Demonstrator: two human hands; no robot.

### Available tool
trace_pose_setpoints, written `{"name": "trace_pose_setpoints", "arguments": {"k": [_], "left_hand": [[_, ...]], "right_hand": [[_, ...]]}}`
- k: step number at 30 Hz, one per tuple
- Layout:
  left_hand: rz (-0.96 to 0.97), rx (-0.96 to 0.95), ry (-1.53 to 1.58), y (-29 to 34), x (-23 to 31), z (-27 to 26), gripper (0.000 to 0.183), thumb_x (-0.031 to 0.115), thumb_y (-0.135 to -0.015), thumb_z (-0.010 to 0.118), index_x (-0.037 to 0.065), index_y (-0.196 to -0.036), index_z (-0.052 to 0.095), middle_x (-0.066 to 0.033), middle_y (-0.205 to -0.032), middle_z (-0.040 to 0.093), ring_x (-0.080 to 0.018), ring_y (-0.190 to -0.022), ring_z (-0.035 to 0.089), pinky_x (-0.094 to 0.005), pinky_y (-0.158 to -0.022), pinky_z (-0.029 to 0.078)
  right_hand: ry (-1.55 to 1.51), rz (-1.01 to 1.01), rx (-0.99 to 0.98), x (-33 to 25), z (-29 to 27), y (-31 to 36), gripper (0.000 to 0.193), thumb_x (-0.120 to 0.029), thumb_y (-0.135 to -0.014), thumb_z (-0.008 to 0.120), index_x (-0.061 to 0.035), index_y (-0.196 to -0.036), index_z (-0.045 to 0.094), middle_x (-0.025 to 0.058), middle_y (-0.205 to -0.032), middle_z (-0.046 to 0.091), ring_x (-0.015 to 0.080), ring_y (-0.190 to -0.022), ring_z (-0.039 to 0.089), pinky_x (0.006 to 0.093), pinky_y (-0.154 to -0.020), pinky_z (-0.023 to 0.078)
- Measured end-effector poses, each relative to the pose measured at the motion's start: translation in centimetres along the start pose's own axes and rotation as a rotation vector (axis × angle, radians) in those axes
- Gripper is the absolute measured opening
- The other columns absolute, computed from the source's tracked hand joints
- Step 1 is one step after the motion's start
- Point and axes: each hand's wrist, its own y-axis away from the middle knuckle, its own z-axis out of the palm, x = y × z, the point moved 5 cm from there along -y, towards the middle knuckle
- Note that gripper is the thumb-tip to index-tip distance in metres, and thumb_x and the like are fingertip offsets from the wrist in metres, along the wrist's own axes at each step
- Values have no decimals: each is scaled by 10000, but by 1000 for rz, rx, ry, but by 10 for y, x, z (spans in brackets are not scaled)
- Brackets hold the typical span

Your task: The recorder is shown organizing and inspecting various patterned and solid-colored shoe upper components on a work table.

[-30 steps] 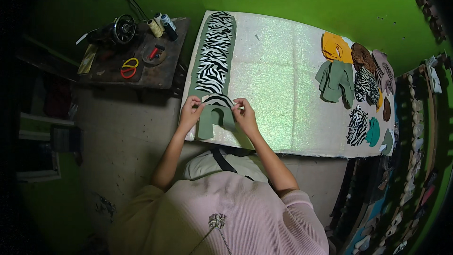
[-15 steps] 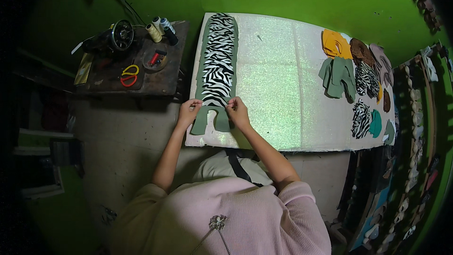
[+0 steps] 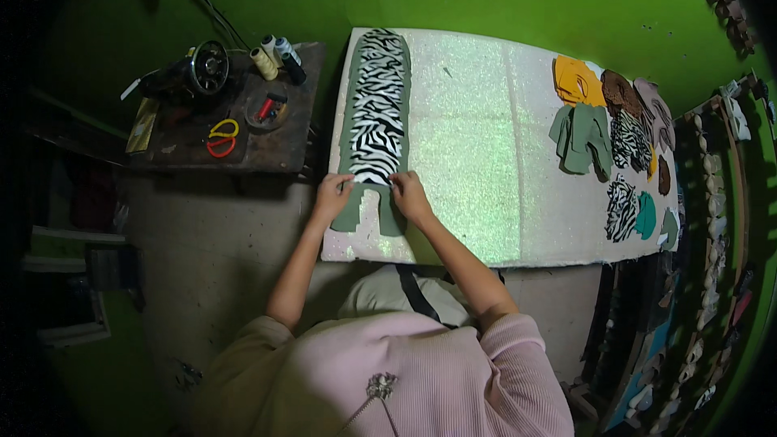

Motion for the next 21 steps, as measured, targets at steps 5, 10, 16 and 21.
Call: {"name": "trace_pose_setpoints", "arguments": {"k": [5,10,16,21], "left_hand": [[49,-14,-26,7,7,4,260,58,-782,659,50,-1041,668,-122,-907,565,-218,-679,541,-283,-588,437],[58,-24,-31,10,11,6,312,33,-771,655,48,-1083,650,-135,-940,545,-257,-781,550,-299,-683,454],[51,-56,-33,12,16,4,381,-10,-757,647,48,-1132,623,-141,-952,506,-288,-877,536,-321,-808,444],[5,-60,-73,9,22,3,426,-16,-740,660,62,-1157,617,-144,-958,460,-293,-900,523,-323,-809,444]], "right_hand": [[51,-8,5,3,-3,-4,212,-36,-856,588,-31,-1066,619,146,-943,523,260,-802,575,327,-741,488],[51,-38,15,3,-3,-2,221,-31,-855,586,-16,-1074,607,150,-965,511,262,-795,569,332,-751,487],[128,11,-65,-15,-3,8,380,-12,-787,621,3,-1160,549,217,-1013,442,359,-884,525,369,-840,469],[215,0,-109,-13,2,18,579,-35,-750,667,-32,-1290,457,234,-1082,378,365,-927,502,371,-863,466]]}}
